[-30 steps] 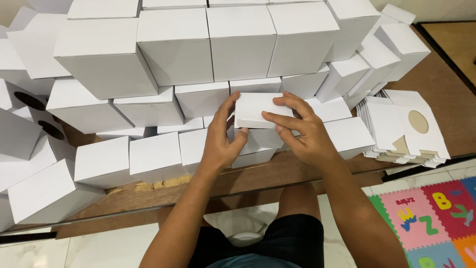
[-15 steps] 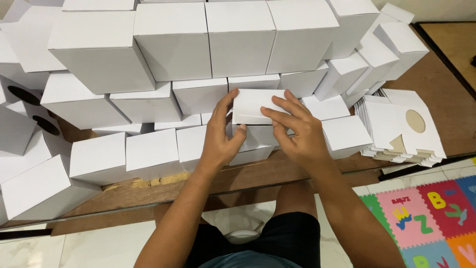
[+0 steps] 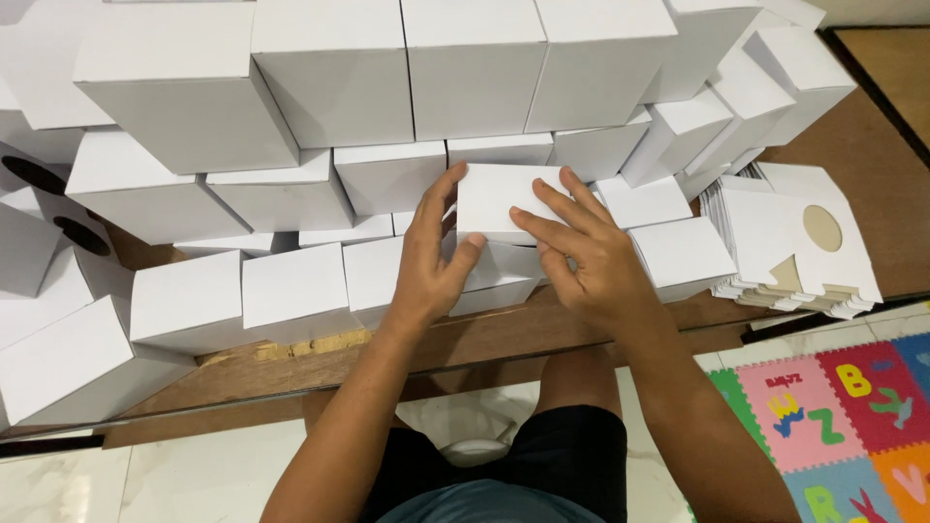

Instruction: The person assembles small white cardboard boxes by folding flat pieces along pre-cut lines and tucking flaps into slots. They repeatedly pick up flat pieces, fold them into box shapes, and place the finished boxes onto a large stack on the table.

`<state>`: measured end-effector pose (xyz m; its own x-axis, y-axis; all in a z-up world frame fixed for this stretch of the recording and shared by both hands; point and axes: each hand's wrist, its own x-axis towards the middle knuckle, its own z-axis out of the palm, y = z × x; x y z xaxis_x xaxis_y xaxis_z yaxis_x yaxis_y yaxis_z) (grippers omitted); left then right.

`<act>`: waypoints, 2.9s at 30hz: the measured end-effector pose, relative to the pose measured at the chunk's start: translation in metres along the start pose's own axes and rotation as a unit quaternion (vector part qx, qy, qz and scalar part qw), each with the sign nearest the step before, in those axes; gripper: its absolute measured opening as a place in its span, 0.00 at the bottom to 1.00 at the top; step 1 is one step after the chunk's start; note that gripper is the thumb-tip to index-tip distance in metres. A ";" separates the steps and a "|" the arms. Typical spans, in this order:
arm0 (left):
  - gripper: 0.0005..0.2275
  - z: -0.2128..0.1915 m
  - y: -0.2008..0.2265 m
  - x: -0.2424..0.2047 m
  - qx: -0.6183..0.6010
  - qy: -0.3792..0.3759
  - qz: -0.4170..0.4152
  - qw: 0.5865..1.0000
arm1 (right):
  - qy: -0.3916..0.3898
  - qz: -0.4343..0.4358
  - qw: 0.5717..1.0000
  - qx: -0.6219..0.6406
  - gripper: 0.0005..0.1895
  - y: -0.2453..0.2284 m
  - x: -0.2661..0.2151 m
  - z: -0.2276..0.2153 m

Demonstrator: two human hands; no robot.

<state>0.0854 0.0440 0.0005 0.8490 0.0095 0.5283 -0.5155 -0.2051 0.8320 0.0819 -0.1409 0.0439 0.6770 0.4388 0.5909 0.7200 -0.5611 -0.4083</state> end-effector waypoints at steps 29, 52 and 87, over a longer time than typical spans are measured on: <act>0.23 -0.007 0.047 -0.035 0.112 0.086 0.024 0.990 | 0.009 0.149 0.983 0.106 0.40 -0.019 -0.016 0.023; 0.18 -0.196 0.009 -0.089 0.197 0.420 -0.034 0.885 | -0.110 -0.035 0.976 0.187 0.32 -0.145 0.079 0.198; 0.28 0.153 0.046 0.018 0.230 -0.295 0.144 0.916 | 0.148 0.282 0.943 -0.091 0.21 0.095 -0.107 -0.098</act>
<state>0.0950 -0.1146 0.0224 0.6702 -0.6134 0.4177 -0.7399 -0.5083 0.4408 0.0631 -0.3100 0.0096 0.8530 -0.1666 0.4946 0.2014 -0.7692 -0.6064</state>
